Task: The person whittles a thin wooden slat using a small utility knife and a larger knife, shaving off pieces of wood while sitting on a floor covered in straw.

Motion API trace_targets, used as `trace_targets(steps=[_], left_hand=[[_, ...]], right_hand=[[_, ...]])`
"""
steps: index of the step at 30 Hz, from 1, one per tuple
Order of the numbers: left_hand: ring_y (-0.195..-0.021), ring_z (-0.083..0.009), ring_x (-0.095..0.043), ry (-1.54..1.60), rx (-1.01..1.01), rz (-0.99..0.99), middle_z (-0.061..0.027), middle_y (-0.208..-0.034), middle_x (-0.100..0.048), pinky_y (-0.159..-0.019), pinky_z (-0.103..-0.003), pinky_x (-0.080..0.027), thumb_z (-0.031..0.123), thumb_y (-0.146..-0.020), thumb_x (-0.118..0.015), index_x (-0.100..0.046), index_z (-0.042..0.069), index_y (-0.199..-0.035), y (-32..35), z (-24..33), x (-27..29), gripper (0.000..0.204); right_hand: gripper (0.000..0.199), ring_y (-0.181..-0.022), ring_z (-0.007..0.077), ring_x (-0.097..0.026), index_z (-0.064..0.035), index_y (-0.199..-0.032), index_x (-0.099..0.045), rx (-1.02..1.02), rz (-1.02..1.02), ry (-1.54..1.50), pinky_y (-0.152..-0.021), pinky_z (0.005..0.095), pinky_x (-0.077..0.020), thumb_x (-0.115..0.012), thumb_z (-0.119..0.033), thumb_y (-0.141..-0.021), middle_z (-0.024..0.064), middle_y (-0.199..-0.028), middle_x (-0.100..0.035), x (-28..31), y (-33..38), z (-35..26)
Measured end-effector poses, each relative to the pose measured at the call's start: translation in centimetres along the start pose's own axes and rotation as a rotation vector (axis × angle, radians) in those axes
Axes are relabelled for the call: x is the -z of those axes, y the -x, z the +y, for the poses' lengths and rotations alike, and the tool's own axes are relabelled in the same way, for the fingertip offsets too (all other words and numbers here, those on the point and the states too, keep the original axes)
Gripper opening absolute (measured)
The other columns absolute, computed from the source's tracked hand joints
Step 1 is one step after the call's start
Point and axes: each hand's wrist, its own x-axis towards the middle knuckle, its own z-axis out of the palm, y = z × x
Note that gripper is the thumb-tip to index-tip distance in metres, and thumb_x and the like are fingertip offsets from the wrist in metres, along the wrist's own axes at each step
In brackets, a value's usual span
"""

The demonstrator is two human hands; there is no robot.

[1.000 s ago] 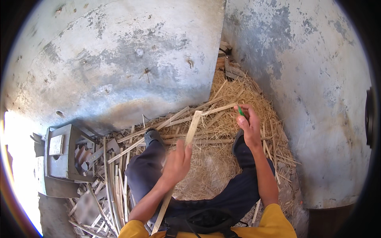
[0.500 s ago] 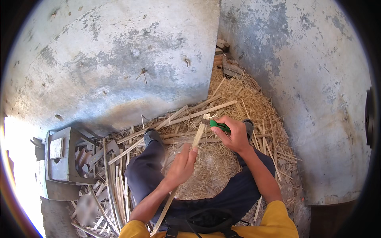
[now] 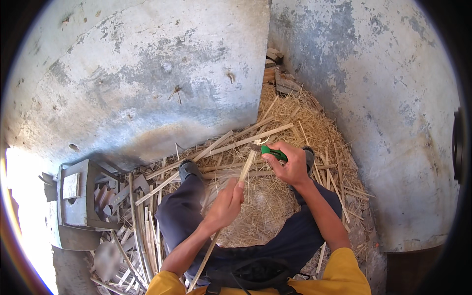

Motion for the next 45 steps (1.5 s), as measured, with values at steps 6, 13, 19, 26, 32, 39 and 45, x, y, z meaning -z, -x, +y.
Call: trace_targets(steps=[6, 13, 19, 26, 32, 39, 45], left_hand=[[-0.058, -0.0135, -0.047, -0.038, -0.034, 0.001, -0.0030, -0.069, -0.048, -0.058, -0.035, -0.042, 0.039, -0.119, -0.034, -0.047, 0.004, -0.097, -0.1, 0.3, 0.3, 0.044], [-0.057, -0.0131, -0.048, 0.368, 0.176, -0.194, -0.0032, -0.070, -0.050, -0.057, -0.034, -0.043, 0.042, -0.119, -0.034, -0.048, 0.003, -0.099, -0.7, -0.3, 1.7, 0.046], [-0.066, -0.0451, -0.064, -0.143, -0.076, 0.057, -0.0256, -0.076, -0.063, -0.062, -0.055, -0.047, 0.034, -0.117, -0.044, -0.051, 0.002, -0.105, -0.4, -0.1, 1.1, 0.035], [-0.067, -0.0492, -0.062, -0.371, -0.206, 0.202, -0.0258, -0.070, -0.061, -0.058, -0.054, -0.045, 0.020, -0.114, -0.052, -0.049, -0.001, -0.106, -0.2, -0.2, 0.4, 0.022], [-0.063, -0.0517, -0.059, -0.365, -0.241, 0.254, -0.0280, -0.066, -0.058, -0.055, -0.057, -0.045, 0.013, -0.110, -0.057, -0.048, -0.001, -0.109, 0.2, 0.1, 0.3, 0.017], [-0.063, -0.0388, -0.062, -0.550, -0.059, -0.025, -0.0318, -0.094, -0.067, -0.055, -0.048, -0.048, 0.007, -0.103, -0.060, -0.057, -0.004, -0.123, 3.9, -0.7, -2.2, 0.023], [-0.073, -0.0533, -0.065, -0.405, -0.090, 0.156, -0.0308, -0.079, -0.065, -0.063, -0.060, -0.048, 0.021, -0.111, -0.057, -0.046, -0.004, -0.116, 2.0, -0.2, -0.4, 0.027]], right_hand=[[0.028, -0.080, 0.0235, -0.079, -0.0028, -0.107, -0.077, 0.034, 0.031, 0.013, -0.069, 0.0337, -0.0600, -0.084, -0.027, -0.094, 0.0120, -0.098, -0.081, -0.1, 0.0, 0.6], [0.029, -0.075, 0.0226, -0.077, 0.0000, -0.106, -0.077, 0.021, 0.001, 0.053, -0.067, 0.0329, -0.0571, -0.082, -0.027, -0.095, 0.0138, -0.090, -0.079, 0.1, -0.4, 0.2], [0.029, -0.075, 0.0227, -0.077, -0.0011, -0.105, -0.077, 0.039, 0.032, 0.069, -0.068, 0.0330, -0.0573, -0.082, -0.028, -0.095, 0.0134, -0.090, -0.079, -0.3, -0.6, 0.5], [0.028, -0.075, 0.0207, -0.076, -0.0020, -0.104, -0.077, 0.002, 0.025, 0.060, -0.067, 0.0326, -0.0565, -0.082, -0.028, -0.095, 0.0121, -0.088, -0.079, -0.4, -0.6, 0.4], [0.030, -0.068, 0.0204, -0.071, -0.0044, -0.107, -0.076, 0.000, 0.019, 0.076, -0.062, 0.0324, -0.0526, -0.078, -0.034, -0.099, 0.0091, -0.084, -0.077, -1.0, -0.6, 0.5], [0.039, -0.070, 0.0116, -0.058, -0.0053, -0.121, -0.070, -0.434, 0.445, 0.144, -0.065, 0.0320, -0.0449, -0.066, -0.041, -0.107, 0.0031, -0.082, -0.068, 8.1, -4.6, 8.5], [0.042, -0.069, 0.0099, -0.054, -0.0035, -0.120, -0.072, -0.560, 0.194, -0.312, -0.064, 0.0294, -0.0413, -0.072, -0.042, -0.103, 0.0000, -0.079, -0.064, 3.2, -1.1, 3.6]])
